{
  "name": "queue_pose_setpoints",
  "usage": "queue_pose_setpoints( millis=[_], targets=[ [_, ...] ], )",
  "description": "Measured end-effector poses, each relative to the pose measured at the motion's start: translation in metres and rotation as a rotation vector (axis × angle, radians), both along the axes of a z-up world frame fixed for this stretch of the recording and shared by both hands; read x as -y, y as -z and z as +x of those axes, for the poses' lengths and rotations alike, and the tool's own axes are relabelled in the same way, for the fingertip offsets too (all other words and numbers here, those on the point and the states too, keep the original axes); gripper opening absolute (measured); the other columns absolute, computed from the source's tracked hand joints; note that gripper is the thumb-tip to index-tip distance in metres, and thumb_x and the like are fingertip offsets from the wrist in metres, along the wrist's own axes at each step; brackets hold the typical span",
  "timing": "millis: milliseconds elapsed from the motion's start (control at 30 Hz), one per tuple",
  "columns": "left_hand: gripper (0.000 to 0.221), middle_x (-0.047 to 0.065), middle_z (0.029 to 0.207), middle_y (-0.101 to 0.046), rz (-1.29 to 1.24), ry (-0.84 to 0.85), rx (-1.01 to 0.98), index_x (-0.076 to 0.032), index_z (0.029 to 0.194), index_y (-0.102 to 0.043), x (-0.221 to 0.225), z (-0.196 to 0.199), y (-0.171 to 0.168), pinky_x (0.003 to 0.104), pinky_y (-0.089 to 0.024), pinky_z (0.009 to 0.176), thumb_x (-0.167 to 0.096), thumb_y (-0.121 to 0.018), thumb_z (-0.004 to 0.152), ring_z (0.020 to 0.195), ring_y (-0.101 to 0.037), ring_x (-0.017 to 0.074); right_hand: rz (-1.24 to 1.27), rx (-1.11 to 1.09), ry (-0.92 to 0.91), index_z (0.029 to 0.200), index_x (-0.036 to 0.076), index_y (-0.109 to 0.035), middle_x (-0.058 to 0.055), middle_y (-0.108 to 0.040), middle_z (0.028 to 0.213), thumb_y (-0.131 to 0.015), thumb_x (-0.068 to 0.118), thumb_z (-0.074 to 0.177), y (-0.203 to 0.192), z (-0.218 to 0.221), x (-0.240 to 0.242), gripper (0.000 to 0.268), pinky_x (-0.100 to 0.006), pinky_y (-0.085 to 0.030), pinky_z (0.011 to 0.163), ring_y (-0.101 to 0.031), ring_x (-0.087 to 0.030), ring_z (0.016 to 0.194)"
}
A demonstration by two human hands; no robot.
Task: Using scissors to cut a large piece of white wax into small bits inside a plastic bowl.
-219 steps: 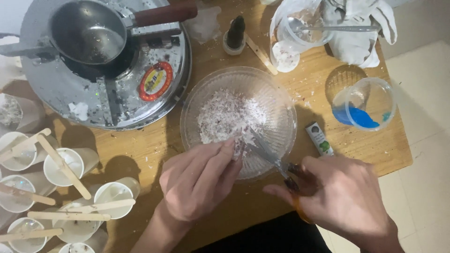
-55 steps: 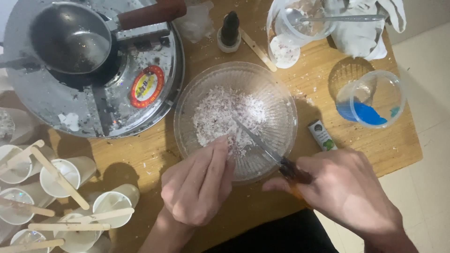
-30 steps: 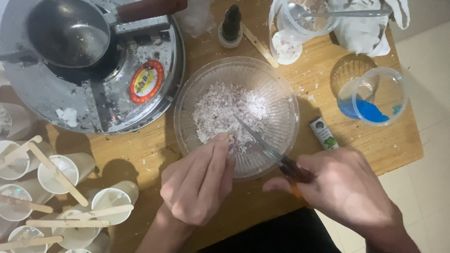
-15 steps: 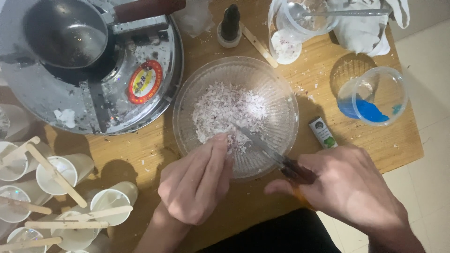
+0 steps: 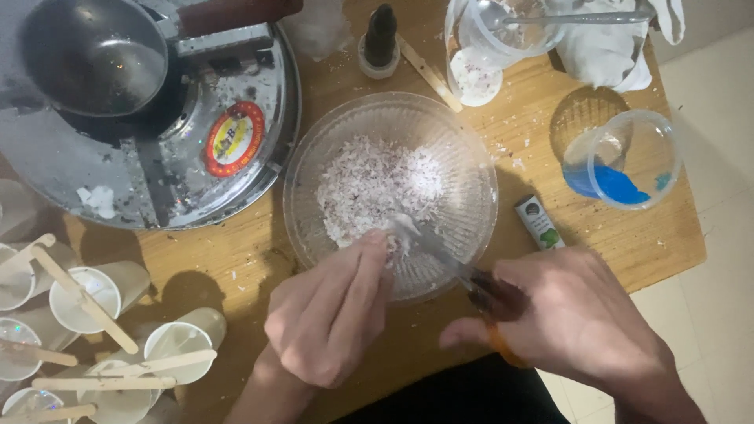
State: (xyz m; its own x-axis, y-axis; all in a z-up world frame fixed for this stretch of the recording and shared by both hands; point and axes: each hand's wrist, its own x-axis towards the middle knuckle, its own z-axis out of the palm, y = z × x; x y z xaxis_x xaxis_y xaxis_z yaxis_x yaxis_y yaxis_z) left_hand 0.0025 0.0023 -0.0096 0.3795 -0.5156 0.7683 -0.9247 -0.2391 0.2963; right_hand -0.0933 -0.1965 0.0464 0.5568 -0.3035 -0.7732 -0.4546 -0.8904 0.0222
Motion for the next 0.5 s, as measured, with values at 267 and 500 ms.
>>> queue_pose_setpoints(
  millis=[267,500],
  targets=[
    [0.012,0.018,0.09,-0.077,0.058,0.002,-0.005,0.011,0.098,-0.073,-0.002,0.001,-0.001,0.029,-0.066,0.063,0.001,-0.066,0.096,0.073,-0.079,0.0227,0.11,0.578,-0.162,0.047,0.02,-0.06,0.006,-0.061,0.042,-0.084,0.074,0.069,0.016,-0.031,0.017,0.062,-0.039,-0.043,0.049,-0.051,-0.017,0.036],
    [0.016,0.011,0.085,-0.077,0.099,-0.157,-0.053,0.004,0.091,-0.076,-0.017,0.018,-0.014,0.029,-0.058,0.063,-0.002,-0.063,0.099,0.068,-0.074,0.02,-0.265,0.311,-0.427,0.058,0.03,-0.062,0.01,-0.049,0.042,-0.052,0.096,0.072,0.003,-0.034,0.069,0.069,-0.024,-0.045,0.043,-0.043,-0.006,0.033]
  ],
)
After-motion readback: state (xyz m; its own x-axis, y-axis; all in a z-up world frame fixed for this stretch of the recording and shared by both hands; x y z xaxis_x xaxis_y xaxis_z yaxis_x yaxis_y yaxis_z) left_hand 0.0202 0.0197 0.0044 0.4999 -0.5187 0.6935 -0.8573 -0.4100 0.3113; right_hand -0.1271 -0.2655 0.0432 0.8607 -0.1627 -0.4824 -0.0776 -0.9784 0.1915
